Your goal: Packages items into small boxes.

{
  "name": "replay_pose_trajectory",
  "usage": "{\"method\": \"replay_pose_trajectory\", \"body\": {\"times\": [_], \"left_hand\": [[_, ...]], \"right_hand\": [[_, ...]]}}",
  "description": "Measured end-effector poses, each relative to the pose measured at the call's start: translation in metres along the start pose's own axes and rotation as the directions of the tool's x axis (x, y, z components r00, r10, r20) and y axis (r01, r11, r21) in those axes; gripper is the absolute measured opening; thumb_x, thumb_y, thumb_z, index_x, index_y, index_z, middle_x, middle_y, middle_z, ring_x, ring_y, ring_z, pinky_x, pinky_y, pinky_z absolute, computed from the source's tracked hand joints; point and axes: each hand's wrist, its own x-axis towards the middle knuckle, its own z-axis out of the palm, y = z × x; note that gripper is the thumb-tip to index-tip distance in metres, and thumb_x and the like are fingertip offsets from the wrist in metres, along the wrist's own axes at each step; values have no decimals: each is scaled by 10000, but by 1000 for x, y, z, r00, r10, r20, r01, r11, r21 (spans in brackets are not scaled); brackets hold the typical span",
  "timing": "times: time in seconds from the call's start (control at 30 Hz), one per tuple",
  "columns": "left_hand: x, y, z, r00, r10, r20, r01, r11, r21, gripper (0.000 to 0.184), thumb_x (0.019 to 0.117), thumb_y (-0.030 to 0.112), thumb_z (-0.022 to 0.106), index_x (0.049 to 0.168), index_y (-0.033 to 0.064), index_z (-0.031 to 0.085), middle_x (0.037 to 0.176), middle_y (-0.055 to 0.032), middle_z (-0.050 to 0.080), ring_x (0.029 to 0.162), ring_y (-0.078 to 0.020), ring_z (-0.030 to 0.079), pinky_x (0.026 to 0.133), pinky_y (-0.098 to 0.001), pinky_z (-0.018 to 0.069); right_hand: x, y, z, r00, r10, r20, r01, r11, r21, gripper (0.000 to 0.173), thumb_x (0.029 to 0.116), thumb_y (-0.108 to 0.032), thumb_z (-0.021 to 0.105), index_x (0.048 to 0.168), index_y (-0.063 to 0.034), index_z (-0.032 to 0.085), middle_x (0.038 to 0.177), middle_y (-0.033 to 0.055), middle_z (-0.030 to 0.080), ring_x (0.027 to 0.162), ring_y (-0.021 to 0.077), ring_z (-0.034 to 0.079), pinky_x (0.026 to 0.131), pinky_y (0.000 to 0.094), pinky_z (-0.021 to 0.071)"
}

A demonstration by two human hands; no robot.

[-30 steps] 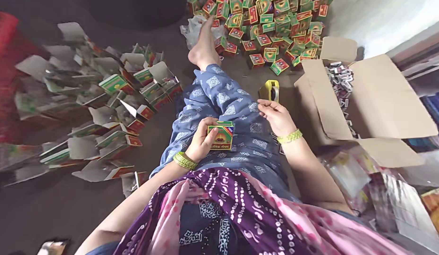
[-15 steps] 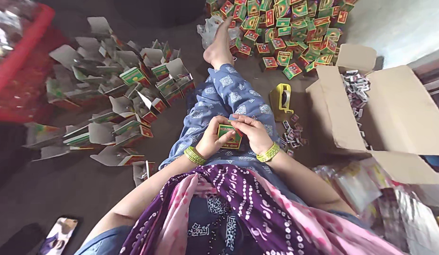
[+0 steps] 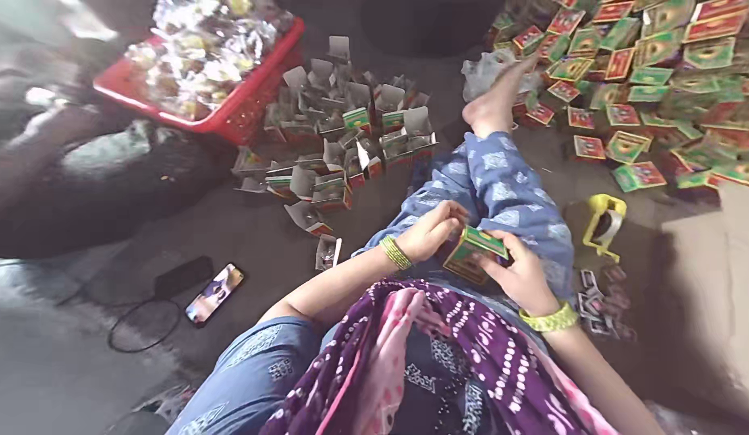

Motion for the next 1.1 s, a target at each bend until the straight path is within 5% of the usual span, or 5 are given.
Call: {"method": "replay_pose_trajectory", "body": {"times": [0.47, 0.6, 0.73, 0.87, 1.1], "left_hand": [[-89, 5, -164, 660, -441, -608, 696, 55, 716, 253, 949, 113, 612, 1167, 48, 722, 1206, -233, 681, 1080, -470, 662, 865, -678, 526], [-99, -6, -166, 712, -314, -628, 680, 84, 728, 234, 1009, 106, 546, 1142, 96, 739, 1253, -166, 687, 1015, -430, 698, 809, -653, 560], [-91, 11, -154, 821, -117, -559, 567, 281, 774, 247, 1053, 128, 504, 1186, 138, 711, 1324, -142, 642, 998, -393, 707, 774, -615, 583], [-76, 38, -130, 857, 300, -418, 219, 524, 823, 244, 1022, 124, 503, 1144, 83, 710, 1509, -255, 461, 1127, -357, 677, 824, -492, 605], [-22, 71, -84, 673, 636, -377, -483, 765, 426, 236, 1065, 228, 482, 1167, 392, 619, 1587, 99, 377, 1506, -184, 305, 1213, -399, 323]], "right_hand": [[26, -21, -38, 806, 481, 346, -579, 762, 289, 411, 922, -303, 761, 1204, -31, 634, 988, 107, 741, 889, 215, 734, 803, 391, 628], [86, -32, -75, 649, 624, 436, -641, 757, -129, 391, 935, -324, 748, 1182, -36, 652, 969, 150, 738, 835, 272, 745, 742, 458, 640], [186, -67, -165, 895, 345, -284, -366, 930, -24, 486, 936, -327, 712, 1214, 59, 615, 1059, 215, 691, 922, 308, 691, 810, 522, 578], [237, -142, -248, 646, 86, -758, 217, 932, 291, 623, 1051, -353, 552, 1549, -99, 277, 1483, 159, 451, 1226, 272, 617, 895, 463, 613], [163, -114, -190, 875, -98, -474, 47, 992, -117, 463, 962, -251, 699, 1328, -8, 552, 1159, 149, 680, 942, 227, 717, 808, 435, 629]]}}
